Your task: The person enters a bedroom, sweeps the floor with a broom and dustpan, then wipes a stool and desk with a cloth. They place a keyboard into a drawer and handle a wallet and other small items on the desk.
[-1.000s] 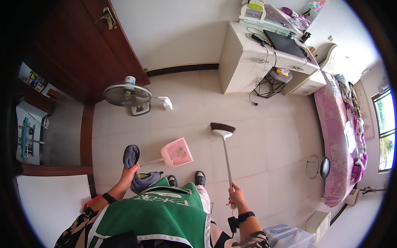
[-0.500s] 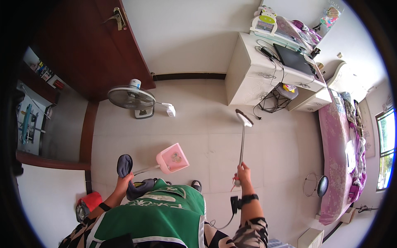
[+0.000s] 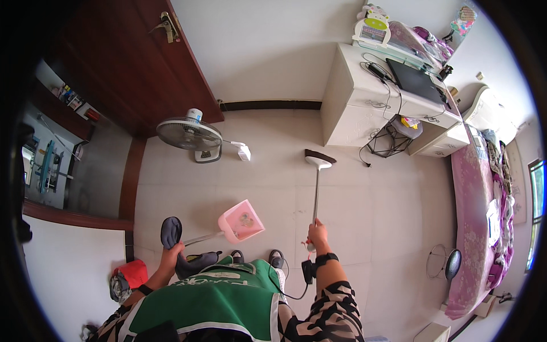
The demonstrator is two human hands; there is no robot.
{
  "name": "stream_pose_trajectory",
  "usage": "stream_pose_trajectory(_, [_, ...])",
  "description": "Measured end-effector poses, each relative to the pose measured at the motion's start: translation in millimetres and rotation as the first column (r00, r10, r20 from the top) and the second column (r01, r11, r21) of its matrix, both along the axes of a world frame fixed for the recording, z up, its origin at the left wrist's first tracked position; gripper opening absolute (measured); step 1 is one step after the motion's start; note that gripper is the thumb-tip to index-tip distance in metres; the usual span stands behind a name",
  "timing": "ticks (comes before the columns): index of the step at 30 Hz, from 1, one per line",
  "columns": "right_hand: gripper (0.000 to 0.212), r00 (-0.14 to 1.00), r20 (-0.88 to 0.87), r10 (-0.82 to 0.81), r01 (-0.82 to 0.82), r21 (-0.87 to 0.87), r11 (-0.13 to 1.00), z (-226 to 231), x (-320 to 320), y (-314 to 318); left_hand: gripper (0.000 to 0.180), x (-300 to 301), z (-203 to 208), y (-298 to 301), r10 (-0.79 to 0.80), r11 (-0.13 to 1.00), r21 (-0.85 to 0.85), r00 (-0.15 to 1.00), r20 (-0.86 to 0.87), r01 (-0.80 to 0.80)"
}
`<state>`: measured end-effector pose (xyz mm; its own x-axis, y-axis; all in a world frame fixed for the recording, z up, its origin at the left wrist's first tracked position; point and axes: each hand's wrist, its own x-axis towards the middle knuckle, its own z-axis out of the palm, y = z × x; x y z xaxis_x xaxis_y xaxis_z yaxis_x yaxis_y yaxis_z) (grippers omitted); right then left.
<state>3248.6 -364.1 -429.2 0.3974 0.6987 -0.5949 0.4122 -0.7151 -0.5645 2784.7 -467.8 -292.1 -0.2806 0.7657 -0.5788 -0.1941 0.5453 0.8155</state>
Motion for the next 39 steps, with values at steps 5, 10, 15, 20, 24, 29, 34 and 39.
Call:
stream_pose_trajectory(5, [0.048,0.994,-0.036,0.100,-0.104,-0.137,0.985,68.9,11.2,-123.3,0.013,-4.0,-13.4,6.5,-0.054,0.998,-0.024,0.998,-0.025,0.053])
stream_pose_trajectory(10, [0.046,0.996,-0.082,0.044,-0.066,-0.296,0.953,143.2,9.5,-209.8,0.013,-8.1,-21.2,13.8,-0.148,0.988,0.045,0.989,-0.017,0.149])
stream_pose_trajectory(15, [0.045,0.965,-0.198,-0.170,0.122,-0.233,0.965,190.6,5.6,-244.6,0.013,-7.6,-22.2,18.6,-0.179,0.984,0.006,0.984,0.003,0.179])
stream_pose_trajectory(20, [0.046,0.957,-0.152,-0.247,0.228,-0.132,0.965,164.7,22.1,-217.4,0.011,-7.5,-20.5,16.5,-0.180,0.984,0.016,0.983,0.022,0.180])
stream_pose_trajectory(24, [0.048,0.949,-0.128,-0.289,0.294,0.021,0.956,104.6,53.4,-142.0,0.009,-7.6,-12.0,14.1,-0.181,0.983,0.011,0.983,0.008,0.181])
stream_pose_trajectory(29, [0.048,0.870,-0.224,-0.439,0.457,0.030,0.889,43.0,65.8,-72.2,0.010,-5.1,-1.8,11.1,-0.192,0.981,-0.006,0.981,0.007,0.192])
stream_pose_trajectory(34, [0.048,0.938,-0.121,-0.325,0.326,-0.009,0.945,31.7,-0.7,-121.7,0.011,-8.1,-6.7,15.2,-0.209,0.978,0.005,0.978,0.005,0.209])
stream_pose_trajectory(39, [0.052,0.932,-0.236,-0.277,0.237,-0.183,0.954,101.7,-49.7,-205.7,0.012,-16.2,-18.8,22.3,-0.238,0.971,0.021,0.971,0.008,0.238])
